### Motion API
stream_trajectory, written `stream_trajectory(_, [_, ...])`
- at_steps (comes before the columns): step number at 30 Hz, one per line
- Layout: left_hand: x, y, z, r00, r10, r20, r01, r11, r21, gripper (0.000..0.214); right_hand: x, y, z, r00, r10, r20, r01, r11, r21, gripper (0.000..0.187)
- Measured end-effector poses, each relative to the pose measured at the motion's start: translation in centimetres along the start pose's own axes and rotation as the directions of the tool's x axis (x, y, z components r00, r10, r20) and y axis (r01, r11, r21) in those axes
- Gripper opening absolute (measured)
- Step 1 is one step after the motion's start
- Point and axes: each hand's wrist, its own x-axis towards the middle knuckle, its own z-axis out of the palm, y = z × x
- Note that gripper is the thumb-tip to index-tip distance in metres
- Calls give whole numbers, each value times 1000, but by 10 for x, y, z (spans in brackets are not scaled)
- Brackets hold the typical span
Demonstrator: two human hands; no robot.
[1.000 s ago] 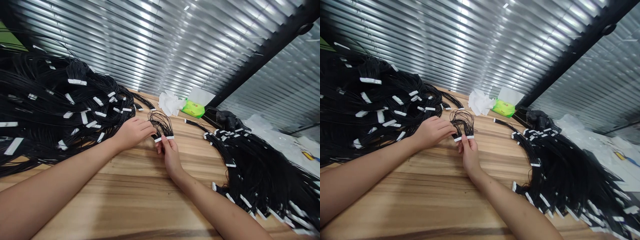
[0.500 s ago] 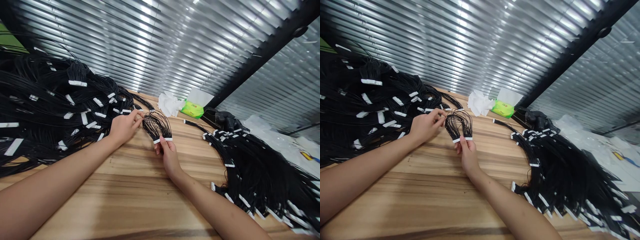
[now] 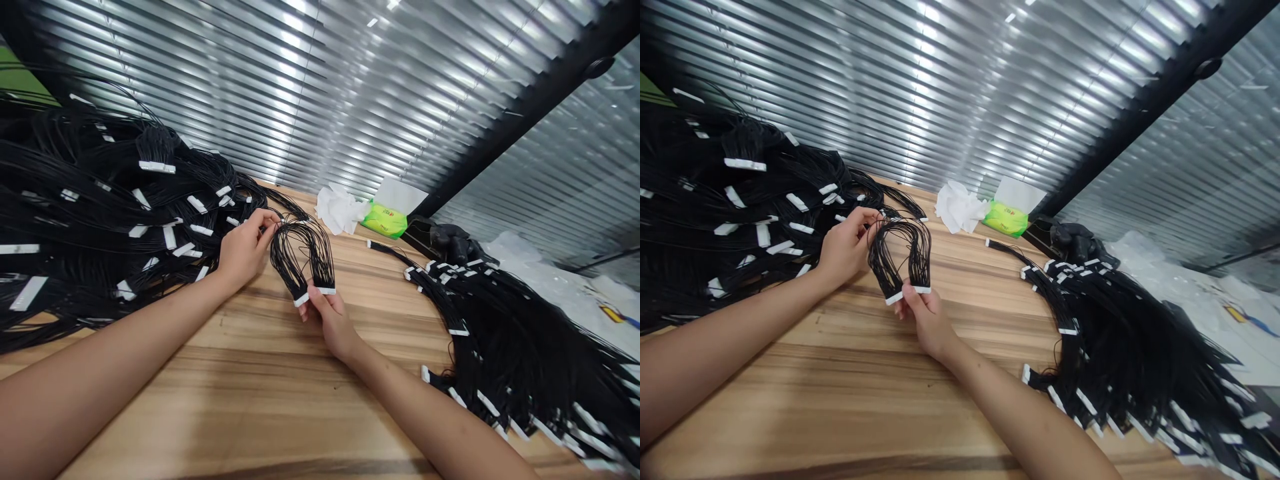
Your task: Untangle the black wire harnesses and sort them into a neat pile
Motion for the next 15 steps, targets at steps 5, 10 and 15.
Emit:
stream_trajectory(5, [2,-6,4,999,4,-54,-14,982,-187,20,-2,0,0,996,25,81,-27,999,22,33])
stream_trajectory(10, [5,-8,9,999,-25,-41,-1,850,-526,17,-4,-5,3,984,63,168,-80,993,93,36])
stream_trajectory(15, [3,-2,4,997,52,66,7,735,-678,22,-10,-8,5,963,130,236,-166,976,140,37])
